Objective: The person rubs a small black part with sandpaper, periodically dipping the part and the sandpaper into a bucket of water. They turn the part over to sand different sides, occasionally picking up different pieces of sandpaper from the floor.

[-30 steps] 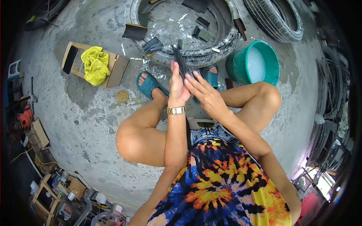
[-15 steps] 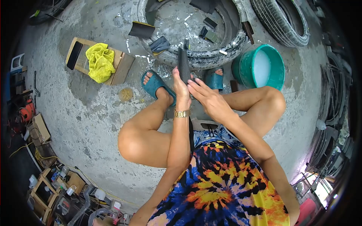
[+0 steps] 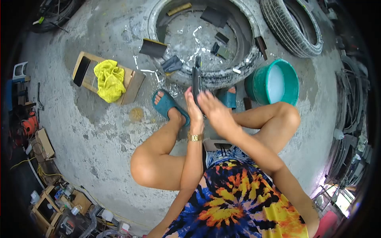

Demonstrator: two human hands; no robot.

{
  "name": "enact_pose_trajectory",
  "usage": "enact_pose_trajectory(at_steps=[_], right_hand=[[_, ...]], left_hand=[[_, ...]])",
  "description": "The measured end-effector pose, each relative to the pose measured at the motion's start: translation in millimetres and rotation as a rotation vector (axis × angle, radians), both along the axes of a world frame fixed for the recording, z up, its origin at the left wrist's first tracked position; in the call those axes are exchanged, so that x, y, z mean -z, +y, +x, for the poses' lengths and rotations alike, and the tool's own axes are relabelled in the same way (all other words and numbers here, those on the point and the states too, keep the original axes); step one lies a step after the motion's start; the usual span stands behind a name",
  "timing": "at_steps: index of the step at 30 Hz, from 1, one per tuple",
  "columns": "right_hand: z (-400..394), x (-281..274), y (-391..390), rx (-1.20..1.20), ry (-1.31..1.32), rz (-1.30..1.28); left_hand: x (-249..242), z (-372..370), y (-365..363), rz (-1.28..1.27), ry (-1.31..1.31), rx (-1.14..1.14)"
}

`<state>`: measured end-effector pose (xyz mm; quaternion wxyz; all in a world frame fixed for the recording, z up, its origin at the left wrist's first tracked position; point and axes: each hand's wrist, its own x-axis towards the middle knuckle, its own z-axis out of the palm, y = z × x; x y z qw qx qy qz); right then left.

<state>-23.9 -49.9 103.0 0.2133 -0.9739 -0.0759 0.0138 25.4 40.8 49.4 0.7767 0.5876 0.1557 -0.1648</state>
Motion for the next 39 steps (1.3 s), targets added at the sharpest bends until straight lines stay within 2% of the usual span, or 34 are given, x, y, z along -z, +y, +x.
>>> enact_pose_trajectory(at_steps=[3,5,6,9,11,13,14,15,17,19,21,22,23,25,26,28,29,30,31,32,34,35,37,38,39], right_hand=[[20.7,-5.4,-5.4,0.085,0.068,0.049],[71.3,18.5,-19.2,0.116,-0.002,-0.051],[81.9,30.8,-21.2,0.041,-0.043,-0.173],[31.6,8.9,-8.4,0.035,-0.027,-0.045],[3.9,3.3,-0.6,-0.019,-0.019,-0.059],[39.6,7.7,-13.8,0.015,0.018,0.014],[63.8,15.3,-19.5,0.035,-0.022,0.001],[87.6,24.9,-21.1,0.027,-0.030,-0.023],[76.6,26.2,-12.1,0.126,-0.052,0.027],[29.7,17.8,-0.1,0.018,-0.097,-0.052],[15.8,17.8,5.6,-0.014,-0.090,-0.066],[30.6,19.9,-1.8,-0.002,-0.095,-0.061],[42.4,22.8,-9.1,0.015,-0.090,-0.052],[82.4,35.4,-18.4,0.013,-0.076,-0.064],[72.8,35.7,-13.6,0.026,-0.064,-0.037],[34.5,25.3,-5.5,-0.020,-0.068,-0.006],[6.8,22.2,0.9,-0.077,-0.068,0.007],[-5.7,5.0,10.4,-0.052,0.062,0.066],[5.7,7.9,5.7,-0.054,0.062,0.064],[24.4,14.1,-2.7,-0.037,0.024,0.073],[60.2,35.1,-16.5,0.025,-0.005,0.087],[74.9,47.1,-19.5,0.063,-0.009,0.089],[41.6,20.4,-4.8,0.042,0.045,0.104],[18.7,23.4,3.6,0.015,0.031,0.132],[6.8,14.4,13.7,0.027,0.118,0.193]], left_hand=[[1.8,-5.3,-5.0,0.017,0.032,-0.001],[5.6,-10.9,-4.6,0.197,-0.105,0.046],[10.5,-15.2,-2.3,0.200,-0.103,0.048],[40.0,-16.5,-0.7,0.033,-0.039,-0.029],[43.2,-13.5,-3.9,-0.027,-0.011,-0.060],[33.8,-13.9,-1.5,-0.050,0.004,-0.057],[24.5,-11.8,12.6,-0.120,0.225,0.095],[18.0,-10.6,12.5,-0.117,0.227,0.097],[5.1,-3.5,12.2,-0.137,0.178,0.051],[22.2,-0.5,9.6,-0.132,0.205,0.039],[46.5,-6.0,-1.8,0.082,-0.021,-0.248],[27.4,-0.2,-1.8,-0.038,0.135,-0.243],[5.4,-5.8,15.9,-0.165,0.339,0.037],[9.9,-5.6,21.5,-0.246,0.377,0.102],[11.4,-5.6,23.8,-0.240,0.374,0.102],[20.5,-2.5,16.5,-0.241,0.275,-0.093],[0.9,2.8,16.4,-0.229,0.336,-0.123],[0.7,2.2,15.5,-0.222,0.345,-0.148],[1.0,4.0,14.6,-0.212,0.348,-0.169],[1.9,5.3,18.8,-0.207,0.352,-0.161],[-0.5,4.2,28.7,-0.132,0.368,0.133],[1.4,3.7,29.5,-0.130,0.368,0.135],[6.5,8.0,30.0,-0.149,0.323,0.081],[-1.5,10.3,24.7,-0.142,0.338,-0.056],[-0.8,11.4,24.6,-0.148,0.338,-0.062]])
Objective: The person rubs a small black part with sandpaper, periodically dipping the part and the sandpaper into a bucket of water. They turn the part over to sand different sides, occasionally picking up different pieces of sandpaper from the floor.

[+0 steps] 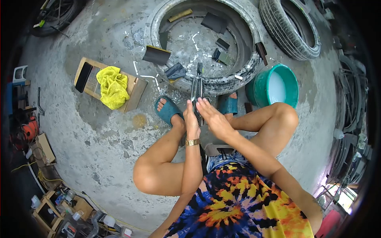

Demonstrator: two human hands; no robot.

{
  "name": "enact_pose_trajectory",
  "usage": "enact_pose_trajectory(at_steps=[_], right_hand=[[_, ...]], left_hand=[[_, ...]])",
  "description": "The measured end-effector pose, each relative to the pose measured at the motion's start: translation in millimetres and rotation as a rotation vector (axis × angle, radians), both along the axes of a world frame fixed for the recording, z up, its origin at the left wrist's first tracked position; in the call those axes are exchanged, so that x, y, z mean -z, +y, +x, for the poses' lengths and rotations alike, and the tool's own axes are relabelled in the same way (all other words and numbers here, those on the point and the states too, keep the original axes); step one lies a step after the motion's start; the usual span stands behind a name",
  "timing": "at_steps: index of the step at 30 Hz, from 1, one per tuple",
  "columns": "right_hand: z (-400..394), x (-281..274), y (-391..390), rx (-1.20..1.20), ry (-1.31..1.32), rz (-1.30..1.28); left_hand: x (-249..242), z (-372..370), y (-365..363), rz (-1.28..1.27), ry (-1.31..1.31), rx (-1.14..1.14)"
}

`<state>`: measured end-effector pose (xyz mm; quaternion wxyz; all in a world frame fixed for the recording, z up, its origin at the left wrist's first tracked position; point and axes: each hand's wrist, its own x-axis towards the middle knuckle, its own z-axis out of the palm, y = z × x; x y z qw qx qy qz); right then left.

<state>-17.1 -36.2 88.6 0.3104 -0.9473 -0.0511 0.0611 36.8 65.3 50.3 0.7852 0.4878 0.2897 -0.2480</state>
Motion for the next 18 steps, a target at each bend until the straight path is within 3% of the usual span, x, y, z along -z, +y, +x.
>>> enact_pose_trajectory(at_steps=[2,5,8,11,14,16,18], right_hand=[[19.4,19.1,-12.1,-0.047,-0.125,-0.060],[83.8,30.8,-40.9,-0.007,-0.119,-0.250],[41.1,12.3,-34.2,-0.028,-0.100,-0.044],[-27.1,-45.7,-4.3,-0.121,0.013,0.078],[5.9,-9.7,-38.2,-0.126,-0.107,-0.018],[30.7,1.3,-42.4,-0.050,-0.031,0.057],[-0.2,-18.1,-28.3,-0.059,-0.052,0.016]], left_hand=[[2.6,0.6,7.6,-0.014,0.074,0.096],[18.3,-2.6,4.6,0.045,-0.034,0.122],[18.0,-5.4,8.5,0.040,-0.011,0.147],[-11.6,3.0,5.0,-0.017,0.037,0.157],[-4.4,-0.6,3.7,-0.053,0.055,0.250],[-5.3,0.0,4.8,-0.076,0.048,0.259],[-2.4,3.0,7.5,-0.105,0.053,0.258]])
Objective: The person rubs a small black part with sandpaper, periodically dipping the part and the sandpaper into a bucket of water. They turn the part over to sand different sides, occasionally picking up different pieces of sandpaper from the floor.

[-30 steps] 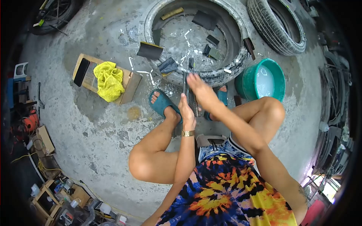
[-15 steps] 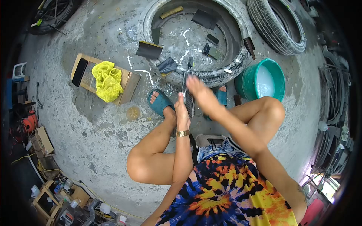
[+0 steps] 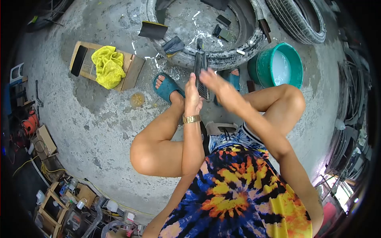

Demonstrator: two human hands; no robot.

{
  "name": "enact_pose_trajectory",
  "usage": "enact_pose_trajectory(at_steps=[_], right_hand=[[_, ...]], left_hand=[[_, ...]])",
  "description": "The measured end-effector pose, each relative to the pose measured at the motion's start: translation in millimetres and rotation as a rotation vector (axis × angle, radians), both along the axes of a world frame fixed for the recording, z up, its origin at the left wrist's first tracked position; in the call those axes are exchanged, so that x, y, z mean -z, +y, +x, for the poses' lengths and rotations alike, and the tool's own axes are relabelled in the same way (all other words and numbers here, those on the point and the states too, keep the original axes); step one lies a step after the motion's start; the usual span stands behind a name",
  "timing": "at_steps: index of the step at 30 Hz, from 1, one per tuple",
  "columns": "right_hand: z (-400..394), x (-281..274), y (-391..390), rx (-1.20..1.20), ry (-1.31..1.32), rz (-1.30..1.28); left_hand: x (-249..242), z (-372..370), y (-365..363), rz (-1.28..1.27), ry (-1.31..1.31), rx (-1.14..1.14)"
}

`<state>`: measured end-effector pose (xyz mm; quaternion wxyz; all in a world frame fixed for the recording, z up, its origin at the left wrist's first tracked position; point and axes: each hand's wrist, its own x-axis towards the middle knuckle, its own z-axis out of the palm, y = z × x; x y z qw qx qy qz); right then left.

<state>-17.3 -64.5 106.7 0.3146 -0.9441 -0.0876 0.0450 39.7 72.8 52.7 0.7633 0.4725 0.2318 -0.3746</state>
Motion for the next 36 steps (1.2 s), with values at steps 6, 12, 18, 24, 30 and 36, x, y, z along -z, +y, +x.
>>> enact_pose_trajectory(at_steps=[6,12,18,24,30,36], right_hand=[[-19.1,-23.8,-1.2,-0.082,0.044,0.019],[-81.5,-70.1,-43.5,-0.038,0.108,0.179],[-62.4,-128.4,-216.1,0.521,0.066,0.489],[-72.9,42.4,-341.1,1.007,0.548,0.858],[-101.2,169.2,-372.4,1.284,0.673,1.127],[-118.2,95.6,-377.8,1.286,0.430,1.247]], left_hand=[[-8.7,-2.6,-12.0,0.059,0.102,-0.103],[-17.4,-7.8,-16.5,0.051,-0.129,0.075],[-50.1,-15.7,-41.6,0.099,-0.400,0.326],[-69.8,-22.1,-88.6,0.005,-0.514,0.483],[-72.1,-16.1,-176.6,0.028,-0.616,0.708],[-56.9,-17.1,-282.1,0.199,-0.690,0.905]])
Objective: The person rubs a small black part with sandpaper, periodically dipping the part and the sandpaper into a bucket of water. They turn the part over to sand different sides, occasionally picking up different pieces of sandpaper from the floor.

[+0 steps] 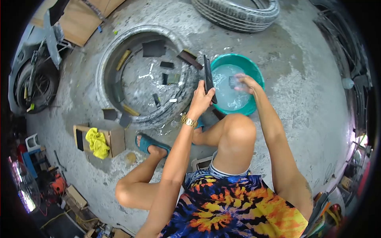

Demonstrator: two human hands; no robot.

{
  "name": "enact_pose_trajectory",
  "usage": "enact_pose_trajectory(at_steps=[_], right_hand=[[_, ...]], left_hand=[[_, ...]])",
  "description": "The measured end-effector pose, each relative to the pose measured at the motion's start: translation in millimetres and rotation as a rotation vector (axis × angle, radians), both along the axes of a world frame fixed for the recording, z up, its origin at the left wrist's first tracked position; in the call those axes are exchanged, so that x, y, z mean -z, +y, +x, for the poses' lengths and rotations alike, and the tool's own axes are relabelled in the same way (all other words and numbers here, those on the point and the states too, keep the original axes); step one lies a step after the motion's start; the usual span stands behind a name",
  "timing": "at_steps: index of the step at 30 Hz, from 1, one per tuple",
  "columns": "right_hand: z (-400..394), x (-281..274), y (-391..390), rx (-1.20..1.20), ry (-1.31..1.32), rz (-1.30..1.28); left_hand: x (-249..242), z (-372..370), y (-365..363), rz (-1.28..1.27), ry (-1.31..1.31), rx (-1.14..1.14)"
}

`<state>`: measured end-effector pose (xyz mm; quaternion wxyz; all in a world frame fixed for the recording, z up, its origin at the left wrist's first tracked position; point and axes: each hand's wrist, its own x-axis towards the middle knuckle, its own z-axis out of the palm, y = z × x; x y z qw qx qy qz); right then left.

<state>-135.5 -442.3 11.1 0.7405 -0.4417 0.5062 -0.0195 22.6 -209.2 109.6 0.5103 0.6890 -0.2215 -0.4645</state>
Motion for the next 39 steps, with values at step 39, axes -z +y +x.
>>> enact_pose_trajectory(at_steps=[39], right_hand=[[119.7,-248.3,197.2,-0.685,-0.760,-0.102]], left_hand=[[-146.2,31.1,190.3,-0.344,-0.617,0.064]])
